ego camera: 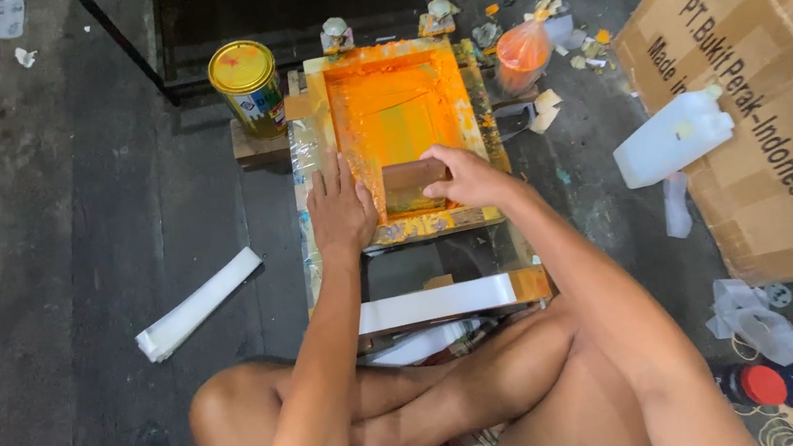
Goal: The person is manually screen printing labels by spreading orange ink across a screen with a squeegee and then handling the printed labels.
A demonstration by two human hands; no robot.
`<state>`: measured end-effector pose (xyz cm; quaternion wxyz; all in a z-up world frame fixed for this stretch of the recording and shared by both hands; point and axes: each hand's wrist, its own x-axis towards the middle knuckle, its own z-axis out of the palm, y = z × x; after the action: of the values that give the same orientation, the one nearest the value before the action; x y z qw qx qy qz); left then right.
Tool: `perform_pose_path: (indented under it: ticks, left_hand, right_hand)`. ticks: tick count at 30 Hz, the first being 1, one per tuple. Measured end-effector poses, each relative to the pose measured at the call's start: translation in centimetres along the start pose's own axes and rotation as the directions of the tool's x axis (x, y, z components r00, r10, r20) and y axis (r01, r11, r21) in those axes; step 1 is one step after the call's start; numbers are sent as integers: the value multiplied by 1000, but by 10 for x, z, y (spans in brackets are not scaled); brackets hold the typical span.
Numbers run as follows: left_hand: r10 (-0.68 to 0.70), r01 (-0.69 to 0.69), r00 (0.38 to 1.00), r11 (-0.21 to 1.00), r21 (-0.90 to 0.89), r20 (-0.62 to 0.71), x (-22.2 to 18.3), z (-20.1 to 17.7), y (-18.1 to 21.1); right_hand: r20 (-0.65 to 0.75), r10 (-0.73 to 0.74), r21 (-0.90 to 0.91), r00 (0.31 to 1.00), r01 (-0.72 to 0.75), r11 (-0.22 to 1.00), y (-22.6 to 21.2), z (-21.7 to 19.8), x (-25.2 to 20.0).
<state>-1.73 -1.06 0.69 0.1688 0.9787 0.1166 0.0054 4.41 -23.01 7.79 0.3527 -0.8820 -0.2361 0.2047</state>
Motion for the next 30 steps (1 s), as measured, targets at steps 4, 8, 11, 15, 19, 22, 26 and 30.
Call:
perform_pose_path:
  ticks: [4,8,11,15,19,22,26,30]
  left_hand:
    - [-3,3,1000,1000,-23,-4,5,-4,0]
    - [2,-2,1000,1000,-9,2,18,-7,5]
    - [8,-8,1000,1000,22,-11,31,-8,1]
    - [21,-21,1000,1000,22,-2,42,-5,0]
    - [76,-77,997,997,-22,-34,54,0,-8]
    - [289,-328,869,944,-30,-402,61,18,-8]
    - [39,-39,999,999,23,-21,47,-12,4]
    - [25,-24,999,999,30,-28,45,-12,7]
  right_hand:
    - [-60,-28,32,998,30,999,14,-5,31]
    - [-156,-56,-60,986,47,997,46,-8,76]
    - [-284,-153,-90,946,133,987,51,-9,105]
    - [-427,-316,-175,847,265,948,44,-5,117]
    - [-422,-338,-154,841,301,941,55,5,112]
    - [-413,-348,-127,842,326,937,55,7,89]
    - [-347,-313,-74,884,306,949,19,14,38]
    - [-243,-230,-74,942,219,973,13,28,-2]
